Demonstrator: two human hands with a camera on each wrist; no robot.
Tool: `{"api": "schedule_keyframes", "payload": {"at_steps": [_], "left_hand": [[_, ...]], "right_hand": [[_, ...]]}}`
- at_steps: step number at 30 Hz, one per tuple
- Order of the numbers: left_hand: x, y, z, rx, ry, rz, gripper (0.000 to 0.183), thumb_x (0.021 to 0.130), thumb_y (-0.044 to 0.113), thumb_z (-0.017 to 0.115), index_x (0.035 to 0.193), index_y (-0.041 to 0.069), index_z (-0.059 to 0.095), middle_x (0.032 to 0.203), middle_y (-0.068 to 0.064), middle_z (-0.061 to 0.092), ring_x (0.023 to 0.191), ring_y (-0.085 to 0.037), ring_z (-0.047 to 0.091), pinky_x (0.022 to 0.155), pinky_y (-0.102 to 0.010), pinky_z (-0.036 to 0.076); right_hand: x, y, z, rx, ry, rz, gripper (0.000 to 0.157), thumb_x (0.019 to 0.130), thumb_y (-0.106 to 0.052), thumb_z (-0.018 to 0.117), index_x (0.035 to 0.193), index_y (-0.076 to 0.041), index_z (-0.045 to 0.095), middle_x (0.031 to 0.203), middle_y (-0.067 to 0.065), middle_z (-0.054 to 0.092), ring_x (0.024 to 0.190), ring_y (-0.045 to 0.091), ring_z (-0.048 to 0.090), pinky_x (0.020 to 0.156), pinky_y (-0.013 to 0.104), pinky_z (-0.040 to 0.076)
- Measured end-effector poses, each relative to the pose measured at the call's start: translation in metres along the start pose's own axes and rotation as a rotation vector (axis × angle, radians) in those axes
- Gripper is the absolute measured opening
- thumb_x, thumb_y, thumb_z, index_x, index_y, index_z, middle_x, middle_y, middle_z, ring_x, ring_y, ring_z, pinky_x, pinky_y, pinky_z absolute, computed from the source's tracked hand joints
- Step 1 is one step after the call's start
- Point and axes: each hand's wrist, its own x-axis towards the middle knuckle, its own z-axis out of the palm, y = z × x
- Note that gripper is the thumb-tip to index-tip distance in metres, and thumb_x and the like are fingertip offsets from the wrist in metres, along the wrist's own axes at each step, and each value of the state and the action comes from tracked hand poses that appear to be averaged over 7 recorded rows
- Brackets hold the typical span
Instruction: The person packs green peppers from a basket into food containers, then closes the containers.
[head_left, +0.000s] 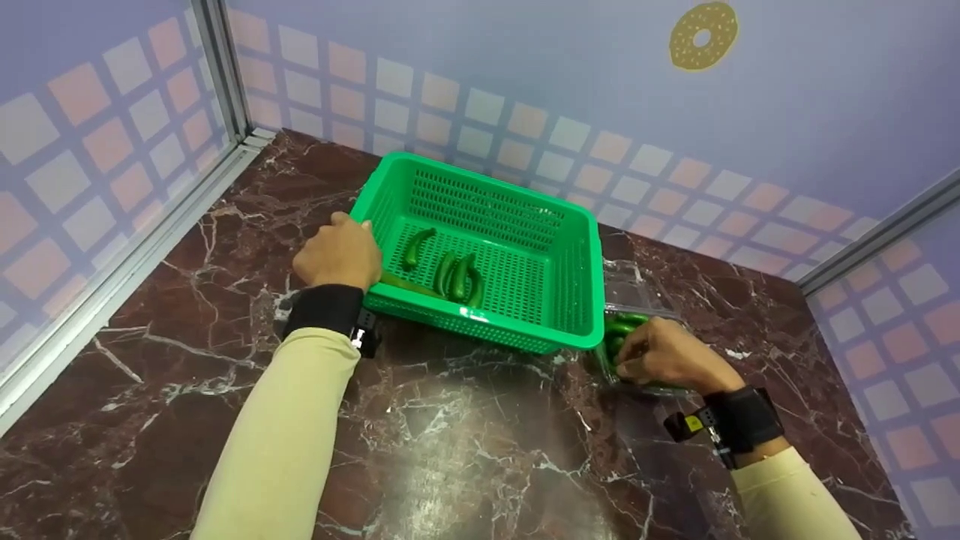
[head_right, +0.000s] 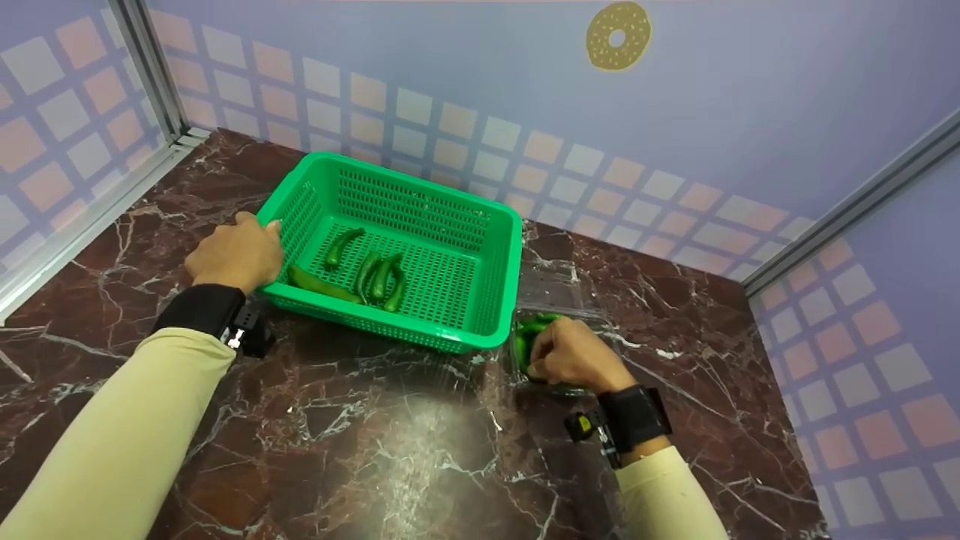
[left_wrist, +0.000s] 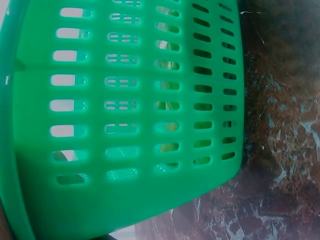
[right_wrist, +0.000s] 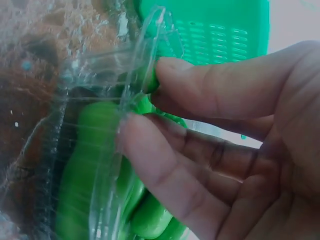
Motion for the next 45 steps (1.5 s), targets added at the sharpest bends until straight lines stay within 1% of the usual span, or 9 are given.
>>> {"api": "schedule_keyframes", "payload": {"at_steps": [5, 10, 12, 14, 22, 30, 36, 41, 45], "left_hand": [[0.0, 0.002, -0.001, -0.004, 0.007, 0.0, 0.062, 0.115, 0.042, 0.025, 0.152, -0.006, 0.039, 0.133, -0.034, 0.063, 0.116, -0.051, 0.066, 0.091, -0.06, 0.056], [0.002, 0.003, -0.002, -0.006, 0.022, -0.006, 0.061, 0.115, 0.042, 0.027, 0.151, -0.005, 0.039, 0.133, -0.034, 0.064, 0.117, -0.051, 0.066, 0.092, -0.06, 0.056], [0.002, 0.002, -0.001, -0.01, 0.029, -0.012, 0.06, 0.115, 0.042, 0.027, 0.15, -0.005, 0.041, 0.132, -0.033, 0.064, 0.116, -0.05, 0.067, 0.092, -0.06, 0.056], [0.001, 0.001, 0.001, -0.016, 0.026, -0.019, 0.06, 0.115, 0.043, 0.028, 0.15, -0.004, 0.041, 0.132, -0.033, 0.065, 0.115, -0.05, 0.067, 0.091, -0.059, 0.056], [0.003, -0.004, 0.002, -0.018, 0.034, -0.048, 0.06, 0.114, 0.045, 0.029, 0.149, -0.002, 0.043, 0.134, -0.031, 0.065, 0.118, -0.048, 0.067, 0.093, -0.059, 0.056], [0.003, 0.001, 0.005, -0.021, 0.074, -0.049, 0.056, 0.114, 0.046, 0.031, 0.144, 0.001, 0.047, 0.133, -0.028, 0.067, 0.116, -0.045, 0.069, 0.09, -0.057, 0.057], [-0.009, 0.008, 0.011, -0.001, 0.059, -0.047, 0.059, 0.114, 0.047, 0.031, 0.151, 0.003, 0.044, 0.13, -0.027, 0.069, 0.111, -0.043, 0.072, 0.087, -0.055, 0.059], [-0.012, 0.013, -0.003, 0.015, 0.067, -0.031, 0.061, 0.114, 0.047, 0.03, 0.156, 0.004, 0.04, 0.13, -0.027, 0.069, 0.107, -0.043, 0.072, 0.087, -0.054, 0.059], [-0.012, 0.008, -0.012, 0.015, 0.08, -0.035, 0.061, 0.114, 0.047, 0.028, 0.155, 0.004, 0.04, 0.129, -0.028, 0.069, 0.106, -0.044, 0.072, 0.085, -0.055, 0.059]], "right_hand": [[0.001, -0.012, -0.009, -0.04, 0.019, 0.018, 0.008, 0.089, -0.012, 0.076, 0.085, -0.007, 0.078, 0.079, 0.01, 0.075, 0.06, 0.015, 0.061, 0.054, 0.03, 0.054], [0.016, -0.048, -0.024, -0.002, 0.252, -0.052, 0.023, 0.099, -0.018, 0.068, 0.08, -0.005, 0.071, 0.066, 0.006, 0.063, 0.05, 0.008, 0.046, 0.046, 0.025, 0.044], [0.031, -0.068, -0.026, -0.031, 0.356, -0.136, 0.021, 0.099, -0.017, 0.069, 0.081, -0.006, 0.072, 0.067, 0.003, 0.063, 0.054, 0.008, 0.049, 0.053, 0.027, 0.046], [0.047, -0.088, -0.025, -0.058, 0.396, -0.205, 0.019, 0.099, -0.015, 0.069, 0.083, -0.006, 0.075, 0.072, 0.004, 0.067, 0.059, 0.011, 0.054, 0.061, 0.028, 0.05], [0.125, -0.16, -0.014, -0.093, 0.271, -0.365, 0.015, 0.098, -0.012, 0.067, 0.106, -0.003, 0.077, 0.1, 0.015, 0.077, 0.088, 0.026, 0.071, 0.084, 0.044, 0.058], [0.19, -0.181, 0.007, -0.23, 0.089, -0.437, 0.028, 0.099, -0.009, 0.065, 0.125, -0.002, 0.075, 0.125, 0.02, 0.075, 0.115, 0.035, 0.072, 0.099, 0.05, 0.057], [0.203, -0.16, 0.033, -0.385, -0.085, -0.413, 0.035, 0.094, -0.005, 0.071, 0.129, -0.007, 0.074, 0.134, 0.014, 0.072, 0.126, 0.035, 0.067, 0.104, 0.05, 0.056], [0.205, -0.16, 0.032, -0.416, -0.072, -0.405, 0.035, 0.091, -0.004, 0.075, 0.125, -0.005, 0.076, 0.13, 0.016, 0.074, 0.123, 0.036, 0.068, 0.102, 0.05, 0.057], [0.211, -0.17, 0.032, -0.425, -0.059, -0.427, 0.03, 0.091, -0.003, 0.076, 0.121, -0.005, 0.078, 0.125, 0.017, 0.076, 0.116, 0.035, 0.071, 0.097, 0.049, 0.059]]}}
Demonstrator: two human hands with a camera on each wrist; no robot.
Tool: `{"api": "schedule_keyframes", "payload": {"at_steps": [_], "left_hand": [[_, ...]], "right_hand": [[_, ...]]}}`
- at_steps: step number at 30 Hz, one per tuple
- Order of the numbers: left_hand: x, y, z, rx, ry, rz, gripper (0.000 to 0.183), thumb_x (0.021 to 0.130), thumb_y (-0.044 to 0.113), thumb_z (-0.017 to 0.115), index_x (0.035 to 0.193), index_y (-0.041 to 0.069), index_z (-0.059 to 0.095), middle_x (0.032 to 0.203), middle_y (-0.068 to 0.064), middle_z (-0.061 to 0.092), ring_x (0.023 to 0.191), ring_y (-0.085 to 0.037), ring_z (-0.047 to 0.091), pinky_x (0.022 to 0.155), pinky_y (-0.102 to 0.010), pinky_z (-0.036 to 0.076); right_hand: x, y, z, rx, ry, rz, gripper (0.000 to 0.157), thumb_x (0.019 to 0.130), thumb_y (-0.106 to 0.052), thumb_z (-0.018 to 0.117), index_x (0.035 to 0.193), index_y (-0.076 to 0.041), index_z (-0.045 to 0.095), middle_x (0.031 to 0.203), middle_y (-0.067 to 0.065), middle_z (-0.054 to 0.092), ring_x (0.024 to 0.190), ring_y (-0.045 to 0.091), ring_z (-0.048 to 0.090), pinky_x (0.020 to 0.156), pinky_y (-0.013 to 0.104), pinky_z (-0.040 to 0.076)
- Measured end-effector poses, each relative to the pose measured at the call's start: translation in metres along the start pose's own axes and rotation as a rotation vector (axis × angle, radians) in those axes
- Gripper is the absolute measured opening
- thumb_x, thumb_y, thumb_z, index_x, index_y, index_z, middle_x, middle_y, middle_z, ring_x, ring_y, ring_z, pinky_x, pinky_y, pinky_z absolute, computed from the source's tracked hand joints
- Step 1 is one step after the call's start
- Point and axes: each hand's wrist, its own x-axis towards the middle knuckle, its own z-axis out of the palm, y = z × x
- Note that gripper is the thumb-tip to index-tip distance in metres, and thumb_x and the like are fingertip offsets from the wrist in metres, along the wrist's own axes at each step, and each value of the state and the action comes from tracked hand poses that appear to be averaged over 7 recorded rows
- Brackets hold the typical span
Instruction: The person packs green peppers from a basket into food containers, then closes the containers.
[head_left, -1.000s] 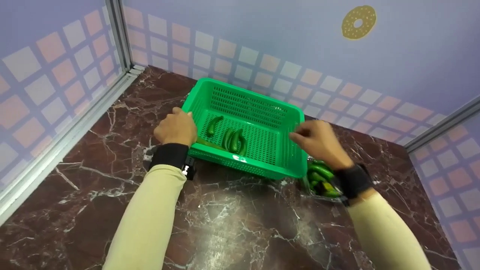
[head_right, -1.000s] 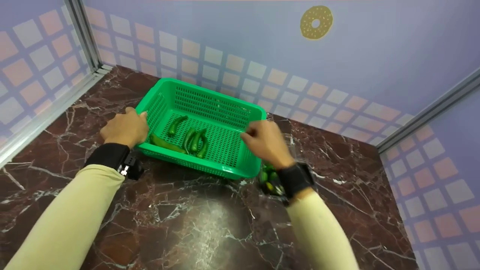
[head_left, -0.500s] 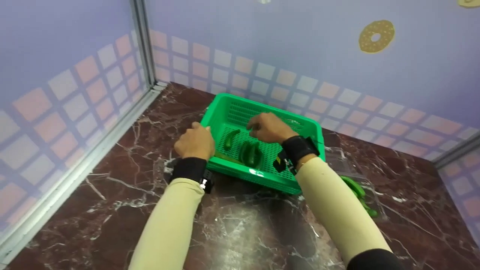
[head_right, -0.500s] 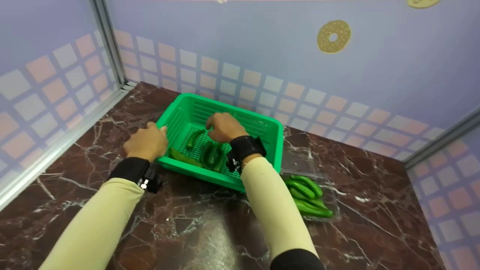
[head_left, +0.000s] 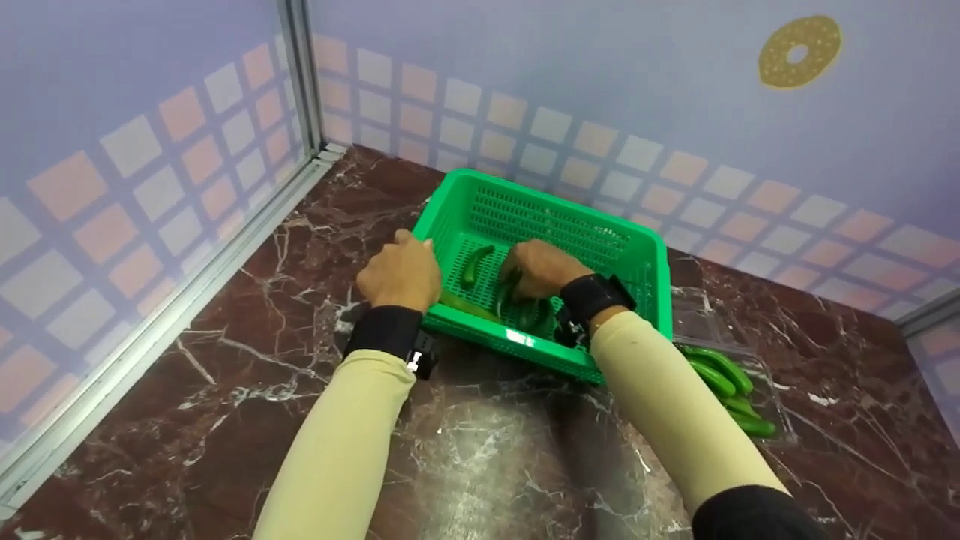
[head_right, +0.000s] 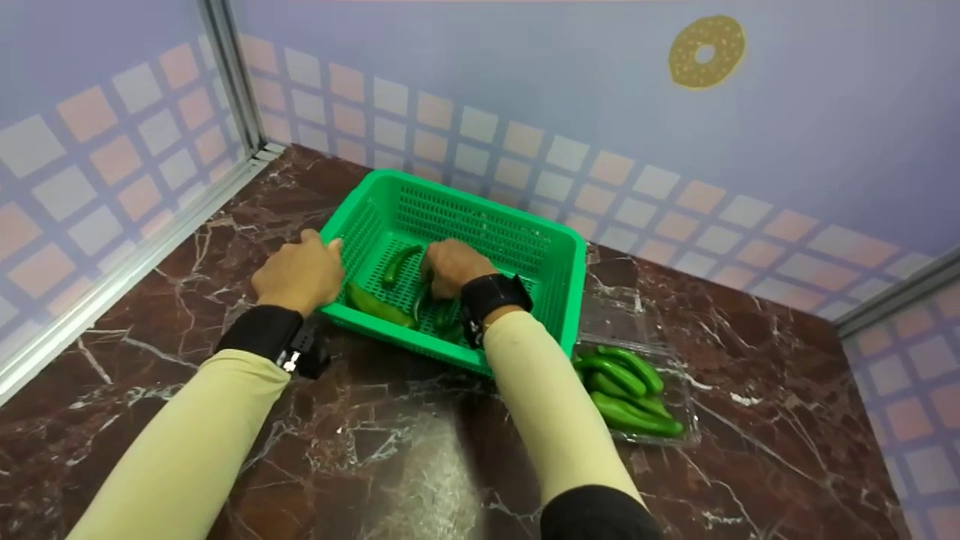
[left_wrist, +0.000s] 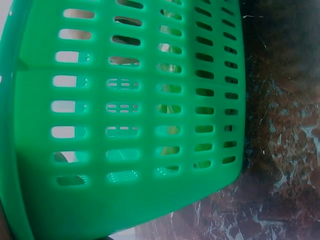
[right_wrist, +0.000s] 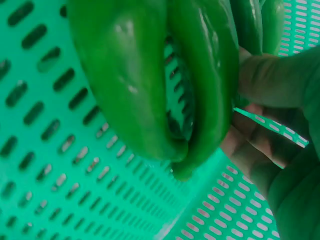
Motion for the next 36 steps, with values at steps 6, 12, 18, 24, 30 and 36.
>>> {"api": "schedule_keyframes", "payload": {"at_steps": [6, 12, 18, 24, 30, 36], "left_hand": [[-0.0002, 0.0007, -0.0003, -0.004, 0.007, 0.006, 0.061, 0.114, 0.048, 0.029, 0.153, 0.003, 0.042, 0.128, -0.027, 0.069, 0.105, -0.044, 0.072, 0.085, -0.056, 0.059], [-0.0028, -0.0014, 0.0057, -0.002, 0.007, 0.001, 0.06, 0.114, 0.047, 0.029, 0.153, 0.004, 0.042, 0.124, -0.027, 0.07, 0.102, -0.043, 0.072, 0.083, -0.055, 0.059], [-0.0032, -0.0038, 0.0074, -0.006, -0.013, -0.012, 0.059, 0.114, 0.046, 0.029, 0.152, 0.003, 0.043, 0.127, -0.027, 0.069, 0.106, -0.044, 0.072, 0.084, -0.054, 0.058], [-0.0024, -0.0024, 0.0048, -0.008, -0.002, -0.022, 0.058, 0.114, 0.046, 0.03, 0.15, 0.003, 0.045, 0.131, -0.026, 0.068, 0.112, -0.044, 0.07, 0.088, -0.056, 0.058], [-0.0045, -0.0013, 0.0006, -0.007, 0.023, -0.022, 0.059, 0.114, 0.046, 0.031, 0.153, 0.004, 0.043, 0.13, -0.027, 0.068, 0.112, -0.044, 0.07, 0.088, -0.057, 0.058], [-0.0072, -0.0004, -0.001, -0.003, 0.047, -0.011, 0.057, 0.114, 0.046, 0.031, 0.148, 0.002, 0.047, 0.128, -0.028, 0.069, 0.111, -0.045, 0.071, 0.088, -0.057, 0.058]], "right_hand": [[0.0004, 0.0, 0.0012, -0.016, 0.046, 0.0, 0.019, 0.088, 0.001, 0.077, 0.105, -0.004, 0.082, 0.108, 0.014, 0.079, 0.096, 0.029, 0.074, 0.083, 0.044, 0.062], [-0.0007, 0.0031, 0.0076, 0.012, 0.047, -0.036, 0.02, 0.087, 0.0, 0.077, 0.071, -0.009, 0.068, 0.066, 0.0, 0.055, 0.059, 0.013, 0.044, 0.058, 0.03, 0.037], [-0.0029, 0.0034, 0.0088, 0.022, 0.011, 0.003, 0.01, 0.09, -0.006, 0.078, 0.099, -0.006, 0.081, 0.099, 0.012, 0.078, 0.085, 0.024, 0.071, 0.076, 0.04, 0.06], [-0.0042, 0.0038, 0.0046, 0.053, 0.0, 0.018, 0.029, 0.091, -0.008, 0.078, 0.119, -0.005, 0.078, 0.122, 0.017, 0.076, 0.114, 0.035, 0.071, 0.095, 0.05, 0.06], [-0.0039, 0.0042, 0.0018, 0.075, 0.02, 0.014, 0.028, 0.09, -0.007, 0.079, 0.118, -0.006, 0.078, 0.119, 0.016, 0.077, 0.111, 0.034, 0.072, 0.094, 0.048, 0.06], [-0.0054, 0.004, 0.0006, 0.086, 0.039, 0.023, 0.029, 0.09, -0.008, 0.079, 0.119, -0.004, 0.078, 0.119, 0.017, 0.077, 0.111, 0.034, 0.072, 0.093, 0.049, 0.06]]}}
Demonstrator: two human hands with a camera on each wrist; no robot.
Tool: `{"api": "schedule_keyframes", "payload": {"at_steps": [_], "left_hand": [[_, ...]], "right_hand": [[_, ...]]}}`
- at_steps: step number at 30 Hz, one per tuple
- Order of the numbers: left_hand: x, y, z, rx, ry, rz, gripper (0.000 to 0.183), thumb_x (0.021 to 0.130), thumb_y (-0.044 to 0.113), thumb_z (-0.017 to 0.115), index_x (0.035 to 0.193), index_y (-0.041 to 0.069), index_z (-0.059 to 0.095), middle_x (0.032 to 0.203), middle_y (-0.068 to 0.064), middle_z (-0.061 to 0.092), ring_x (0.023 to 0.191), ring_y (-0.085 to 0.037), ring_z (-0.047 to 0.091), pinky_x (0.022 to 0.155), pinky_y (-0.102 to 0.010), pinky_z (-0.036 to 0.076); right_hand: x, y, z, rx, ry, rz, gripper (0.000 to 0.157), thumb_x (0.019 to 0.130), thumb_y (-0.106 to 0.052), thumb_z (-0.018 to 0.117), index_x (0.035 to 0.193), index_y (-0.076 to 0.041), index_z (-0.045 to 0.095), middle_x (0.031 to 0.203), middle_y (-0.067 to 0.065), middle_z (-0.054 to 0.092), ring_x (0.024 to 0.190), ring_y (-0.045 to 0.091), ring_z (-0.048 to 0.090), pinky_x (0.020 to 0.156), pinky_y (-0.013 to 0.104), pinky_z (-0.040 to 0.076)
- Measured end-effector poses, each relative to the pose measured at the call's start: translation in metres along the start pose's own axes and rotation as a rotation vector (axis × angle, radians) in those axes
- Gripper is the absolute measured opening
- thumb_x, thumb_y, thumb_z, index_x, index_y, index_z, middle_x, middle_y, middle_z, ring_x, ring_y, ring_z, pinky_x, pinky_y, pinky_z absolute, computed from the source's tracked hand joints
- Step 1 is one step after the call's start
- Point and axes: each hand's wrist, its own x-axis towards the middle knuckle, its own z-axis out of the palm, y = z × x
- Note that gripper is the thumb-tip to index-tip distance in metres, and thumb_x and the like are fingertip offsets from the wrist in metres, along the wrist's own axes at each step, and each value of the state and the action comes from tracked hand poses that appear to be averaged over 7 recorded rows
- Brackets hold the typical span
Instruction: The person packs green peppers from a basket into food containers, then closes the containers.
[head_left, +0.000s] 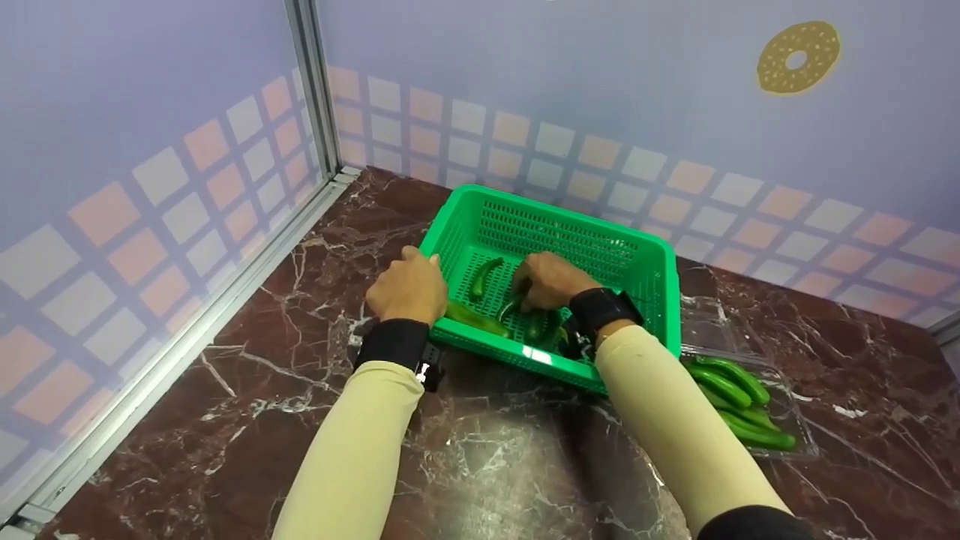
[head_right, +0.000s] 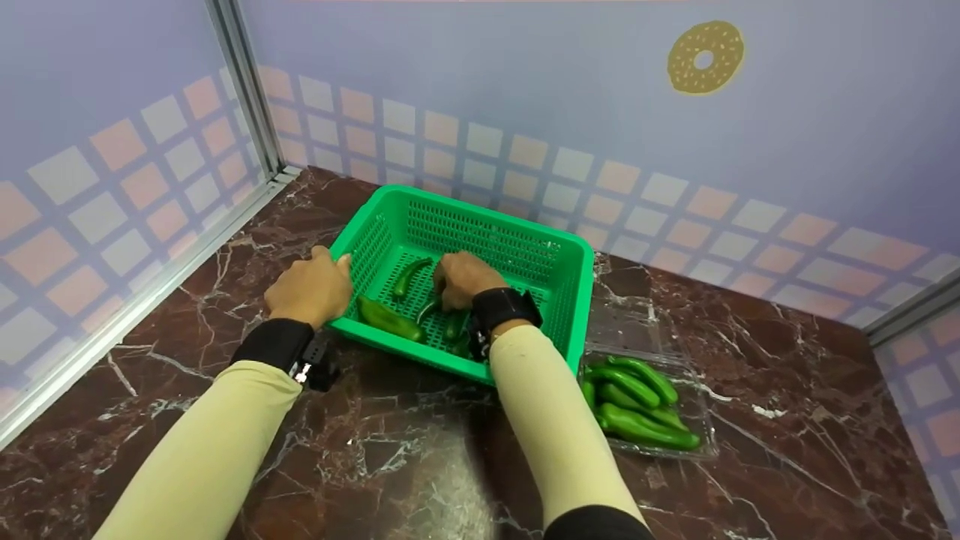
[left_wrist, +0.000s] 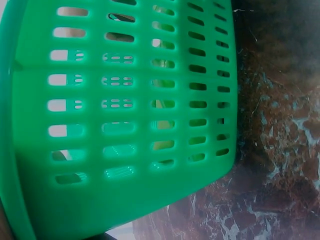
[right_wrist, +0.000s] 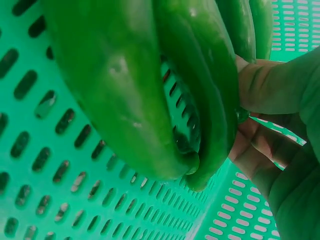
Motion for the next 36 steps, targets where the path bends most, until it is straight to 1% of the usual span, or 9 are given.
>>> {"api": "schedule_keyframes", "payload": {"at_steps": [7, 13, 19, 21, 26, 30, 32, 36], "left_hand": [[-0.001, 0.0, 0.001, 0.006, 0.007, 0.011, 0.058, 0.114, 0.044, 0.032, 0.152, 0.002, 0.044, 0.123, -0.028, 0.071, 0.103, -0.045, 0.073, 0.085, -0.057, 0.059], [0.0, 0.001, -0.001, 0.004, 0.005, 0.007, 0.058, 0.114, 0.046, 0.032, 0.149, 0.002, 0.046, 0.124, -0.028, 0.071, 0.105, -0.045, 0.072, 0.084, -0.057, 0.059], [0.0, -0.001, 0.0, 0.009, 0.012, -0.002, 0.058, 0.114, 0.046, 0.032, 0.149, 0.002, 0.046, 0.126, -0.028, 0.07, 0.108, -0.045, 0.072, 0.085, -0.057, 0.058], [0.0, -0.001, 0.001, 0.009, 0.012, 0.0, 0.057, 0.114, 0.046, 0.033, 0.148, 0.002, 0.047, 0.126, -0.028, 0.07, 0.108, -0.045, 0.072, 0.086, -0.057, 0.058], [0.001, 0.003, 0.013, 0.003, -0.004, 0.017, 0.055, 0.114, 0.045, 0.034, 0.143, 0.002, 0.05, 0.122, -0.026, 0.071, 0.103, -0.043, 0.073, 0.084, -0.055, 0.059], [0.002, 0.003, 0.015, 0.003, -0.022, 0.018, 0.053, 0.114, 0.044, 0.035, 0.141, 0.001, 0.051, 0.12, -0.026, 0.072, 0.101, -0.042, 0.073, 0.083, -0.054, 0.059], [0.003, 0.003, 0.013, 0.001, -0.022, 0.012, 0.053, 0.114, 0.044, 0.035, 0.139, 0.001, 0.051, 0.124, -0.027, 0.071, 0.106, -0.044, 0.072, 0.086, -0.055, 0.058], [0.009, 0.002, 0.004, -0.012, -0.003, 0.002, 0.054, 0.113, 0.045, 0.036, 0.139, 0.001, 0.051, 0.132, -0.028, 0.068, 0.115, -0.046, 0.07, 0.091, -0.058, 0.057]], "right_hand": [[-0.002, 0.001, -0.002, 0.016, 0.005, -0.017, 0.026, 0.089, -0.008, 0.079, 0.115, -0.003, 0.079, 0.116, 0.018, 0.078, 0.106, 0.034, 0.074, 0.092, 0.05, 0.061], [-0.004, 0.003, -0.005, 0.02, 0.011, -0.008, 0.024, 0.089, -0.008, 0.08, 0.112, -0.004, 0.08, 0.114, 0.018, 0.078, 0.104, 0.033, 0.075, 0.091, 0.049, 0.061], [-0.004, 0.006, -0.003, 0.036, 0.021, -0.029, 0.022, 0.09, -0.01, 0.08, 0.111, -0.005, 0.08, 0.112, 0.017, 0.079, 0.104, 0.033, 0.074, 0.091, 0.049, 0.06], [-0.005, 0.007, -0.002, 0.047, 0.03, -0.024, 0.022, 0.091, -0.011, 0.08, 0.113, -0.005, 0.08, 0.112, 0.017, 0.078, 0.105, 0.033, 0.074, 0.092, 0.049, 0.06], [-0.02, 0.015, -0.003, 0.05, 0.091, -0.022, 0.024, 0.093, -0.011, 0.079, 0.116, -0.005, 0.079, 0.115, 0.017, 0.078, 0.103, 0.033, 0.073, 0.091, 0.05, 0.06], [-0.034, 0.015, -0.014, 0.041, 0.122, -0.04, 0.023, 0.093, -0.011, 0.078, 0.115, -0.005, 0.079, 0.113, 0.017, 0.078, 0.099, 0.032, 0.074, 0.088, 0.049, 0.06], [-0.041, 0.012, -0.023, 0.052, 0.129, -0.046, 0.023, 0.094, -0.011, 0.078, 0.115, -0.004, 0.079, 0.114, 0.018, 0.078, 0.1, 0.032, 0.074, 0.089, 0.049, 0.06], [-0.055, 0.007, -0.046, 0.091, 0.169, -0.069, 0.024, 0.094, -0.01, 0.077, 0.116, -0.003, 0.079, 0.116, 0.019, 0.078, 0.103, 0.033, 0.075, 0.092, 0.05, 0.06]]}}
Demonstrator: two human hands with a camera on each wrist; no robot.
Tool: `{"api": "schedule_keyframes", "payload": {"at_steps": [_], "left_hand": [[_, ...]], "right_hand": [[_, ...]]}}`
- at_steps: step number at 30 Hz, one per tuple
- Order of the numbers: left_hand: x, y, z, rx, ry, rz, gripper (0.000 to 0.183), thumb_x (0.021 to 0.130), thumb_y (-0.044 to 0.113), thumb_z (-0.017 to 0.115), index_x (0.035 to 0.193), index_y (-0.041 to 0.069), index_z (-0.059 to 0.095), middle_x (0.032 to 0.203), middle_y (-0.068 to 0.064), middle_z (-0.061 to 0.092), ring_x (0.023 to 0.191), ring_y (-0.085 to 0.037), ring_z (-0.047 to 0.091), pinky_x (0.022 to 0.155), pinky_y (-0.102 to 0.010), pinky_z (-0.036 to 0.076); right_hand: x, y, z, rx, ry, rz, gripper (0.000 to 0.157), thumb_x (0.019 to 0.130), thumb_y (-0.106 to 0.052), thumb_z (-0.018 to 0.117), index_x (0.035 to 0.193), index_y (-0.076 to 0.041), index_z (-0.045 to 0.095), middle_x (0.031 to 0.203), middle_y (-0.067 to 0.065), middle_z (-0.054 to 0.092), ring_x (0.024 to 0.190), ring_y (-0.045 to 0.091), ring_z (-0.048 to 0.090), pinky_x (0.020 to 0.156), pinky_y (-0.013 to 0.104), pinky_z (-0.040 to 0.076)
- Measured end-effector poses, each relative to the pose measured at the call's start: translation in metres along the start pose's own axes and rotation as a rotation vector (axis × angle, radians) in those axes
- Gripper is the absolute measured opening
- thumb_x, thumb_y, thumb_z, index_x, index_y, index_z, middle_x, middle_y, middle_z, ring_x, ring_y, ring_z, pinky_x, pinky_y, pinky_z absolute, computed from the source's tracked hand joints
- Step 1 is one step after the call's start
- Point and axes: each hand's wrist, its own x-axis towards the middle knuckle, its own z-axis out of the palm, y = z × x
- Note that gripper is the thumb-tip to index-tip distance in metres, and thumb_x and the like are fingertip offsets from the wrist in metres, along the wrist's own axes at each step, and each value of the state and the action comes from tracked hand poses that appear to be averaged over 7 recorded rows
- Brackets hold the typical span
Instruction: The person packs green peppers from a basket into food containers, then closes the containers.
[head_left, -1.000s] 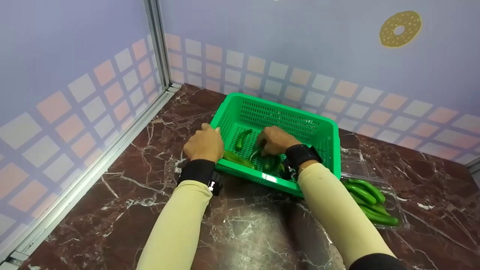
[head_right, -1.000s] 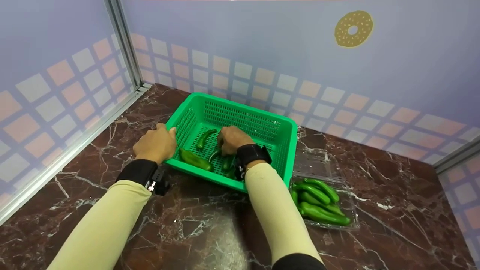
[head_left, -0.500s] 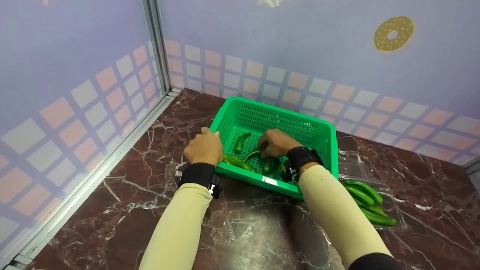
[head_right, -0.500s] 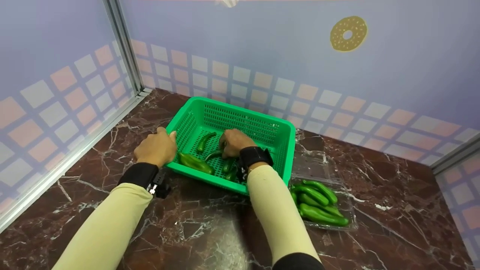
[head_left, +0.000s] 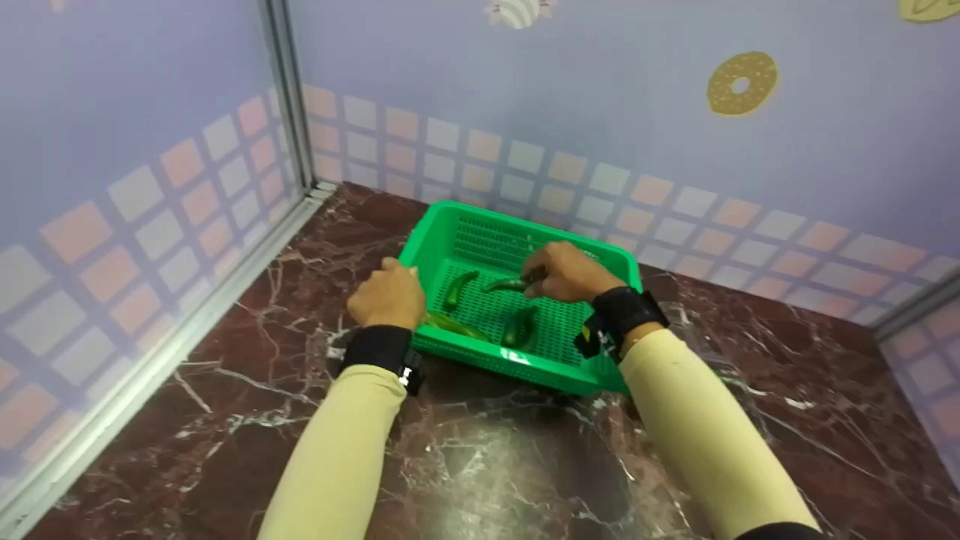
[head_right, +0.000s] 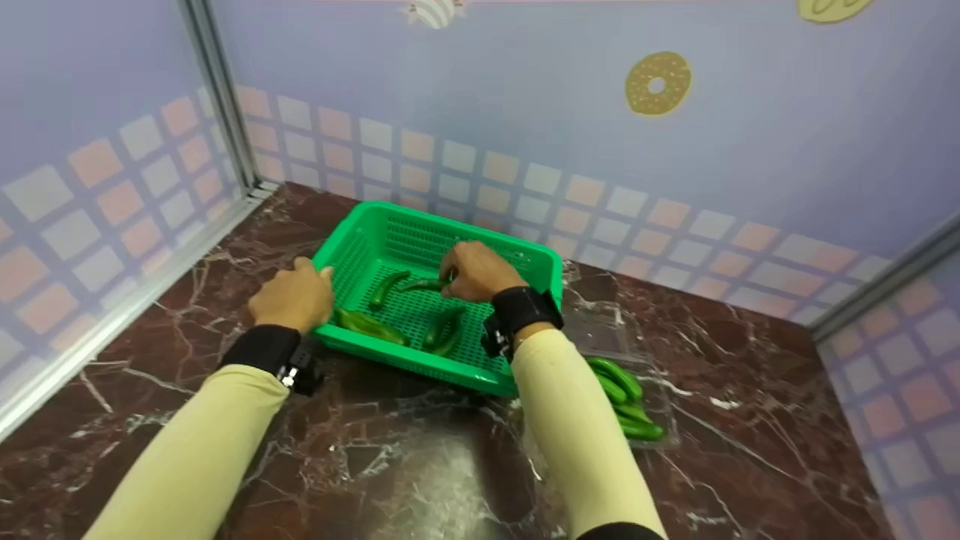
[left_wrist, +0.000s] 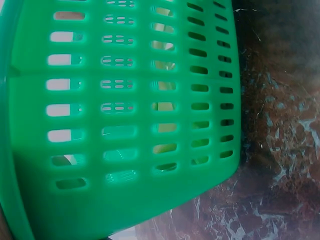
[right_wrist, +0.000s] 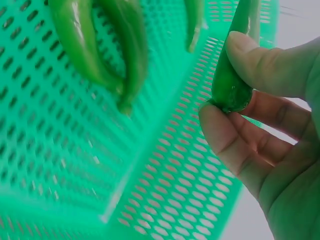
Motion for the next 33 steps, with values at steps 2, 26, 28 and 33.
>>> {"api": "schedule_keyframes", "payload": {"at_steps": [2, 26, 28, 33], "left_hand": [[0.003, -0.001, -0.004, -0.006, 0.004, -0.002, 0.054, 0.113, 0.045, 0.036, 0.14, 0.001, 0.05, 0.135, -0.029, 0.067, 0.118, -0.046, 0.069, 0.092, -0.059, 0.056], [0.006, -0.017, -0.031, -0.008, -0.075, 0.007, 0.06, 0.115, 0.041, 0.026, 0.152, -0.005, 0.037, 0.134, -0.035, 0.063, 0.118, -0.053, 0.065, 0.094, -0.061, 0.055], [0.006, -0.017, -0.032, -0.009, -0.074, 0.008, 0.061, 0.115, 0.041, 0.026, 0.153, -0.005, 0.036, 0.134, -0.035, 0.062, 0.118, -0.053, 0.065, 0.094, -0.061, 0.055], [0.005, -0.017, -0.032, -0.012, -0.077, 0.012, 0.061, 0.115, 0.041, 0.025, 0.154, -0.005, 0.035, 0.134, -0.035, 0.062, 0.118, -0.053, 0.065, 0.094, -0.061, 0.054]], "right_hand": [[-0.006, -0.003, -0.012, 0.012, 0.023, -0.007, 0.023, 0.093, -0.01, 0.078, 0.115, -0.003, 0.079, 0.113, 0.019, 0.078, 0.099, 0.032, 0.075, 0.091, 0.05, 0.06], [-0.105, 0.0, -0.052, 0.041, 0.15, 0.226, 0.029, 0.094, -0.014, 0.077, 0.122, -0.005, 0.074, 0.095, 0.01, 0.078, 0.08, 0.022, 0.072, 0.074, 0.032, 0.058], [-0.112, 0.004, -0.052, 0.03, 0.166, 0.231, 0.027, 0.094, -0.014, 0.077, 0.12, -0.005, 0.075, 0.095, 0.011, 0.078, 0.08, 0.019, 0.071, 0.074, 0.032, 0.057], [-0.128, 0.013, -0.048, 0.031, 0.193, 0.272, 0.026, 0.093, -0.013, 0.077, 0.117, -0.003, 0.076, 0.096, 0.014, 0.077, 0.076, 0.016, 0.069, 0.067, 0.028, 0.057]]}}
